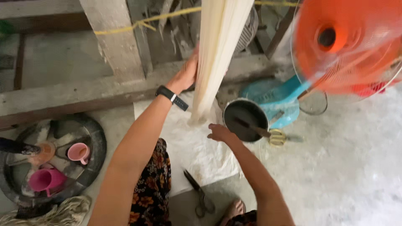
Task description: The person gathers a bundle of hanging white noodles, cuts them with scissors, and then wraps the cut portion around a wooden rod. This process is repeated multiple times.
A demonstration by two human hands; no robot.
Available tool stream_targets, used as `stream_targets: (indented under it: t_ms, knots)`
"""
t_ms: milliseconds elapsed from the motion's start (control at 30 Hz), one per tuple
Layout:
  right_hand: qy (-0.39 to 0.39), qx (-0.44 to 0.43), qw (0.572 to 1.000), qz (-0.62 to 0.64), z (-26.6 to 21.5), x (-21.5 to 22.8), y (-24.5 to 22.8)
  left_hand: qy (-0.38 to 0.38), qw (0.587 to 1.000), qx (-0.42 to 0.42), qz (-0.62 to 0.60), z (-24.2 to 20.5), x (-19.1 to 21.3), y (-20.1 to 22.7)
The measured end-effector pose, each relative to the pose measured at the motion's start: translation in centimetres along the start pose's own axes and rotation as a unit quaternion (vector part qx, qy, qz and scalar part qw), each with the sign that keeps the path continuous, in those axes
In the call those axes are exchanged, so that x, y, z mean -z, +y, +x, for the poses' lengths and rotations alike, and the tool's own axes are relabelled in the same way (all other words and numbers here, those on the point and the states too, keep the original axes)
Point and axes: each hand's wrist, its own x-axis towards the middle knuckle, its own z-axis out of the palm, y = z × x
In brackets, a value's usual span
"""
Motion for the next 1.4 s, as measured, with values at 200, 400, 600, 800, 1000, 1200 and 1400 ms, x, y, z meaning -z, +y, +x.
stream_targets:
  t_ms: [200,400,600,800,1000,1200,1400]
  knots:
    - [-0.075,0.006,0.993,-0.086,-2.3,-11.1,7.1,-0.092,0.991,0.034,-0.088,-0.5,-2.0,2.8]
    - [-0.110,-0.009,0.994,0.003,-11.0,-20.1,5.1,-0.110,0.980,0.004,-0.166,-1.0,-2.1,3.5]
    - [0.043,0.143,0.967,-0.207,-12.4,-36.0,2.8,-0.125,0.991,-0.044,-0.008,-3.3,-3.8,6.3]
    - [0.061,-0.160,0.984,0.041,-14.6,-36.4,-2.3,0.025,0.986,0.008,0.163,-3.2,-6.3,7.3]
    - [0.041,-0.132,0.990,0.042,-14.9,-31.7,-0.4,0.031,0.988,0.003,0.152,-3.7,-6.0,7.2]
    - [-0.026,-0.132,0.989,-0.065,-14.9,-16.7,3.5,0.074,0.989,0.032,0.122,-3.9,-6.0,7.3]
    - [0.099,-0.116,0.982,-0.113,-20.2,0.5,7.8,0.103,0.983,0.035,0.146,-3.4,-5.1,6.5]
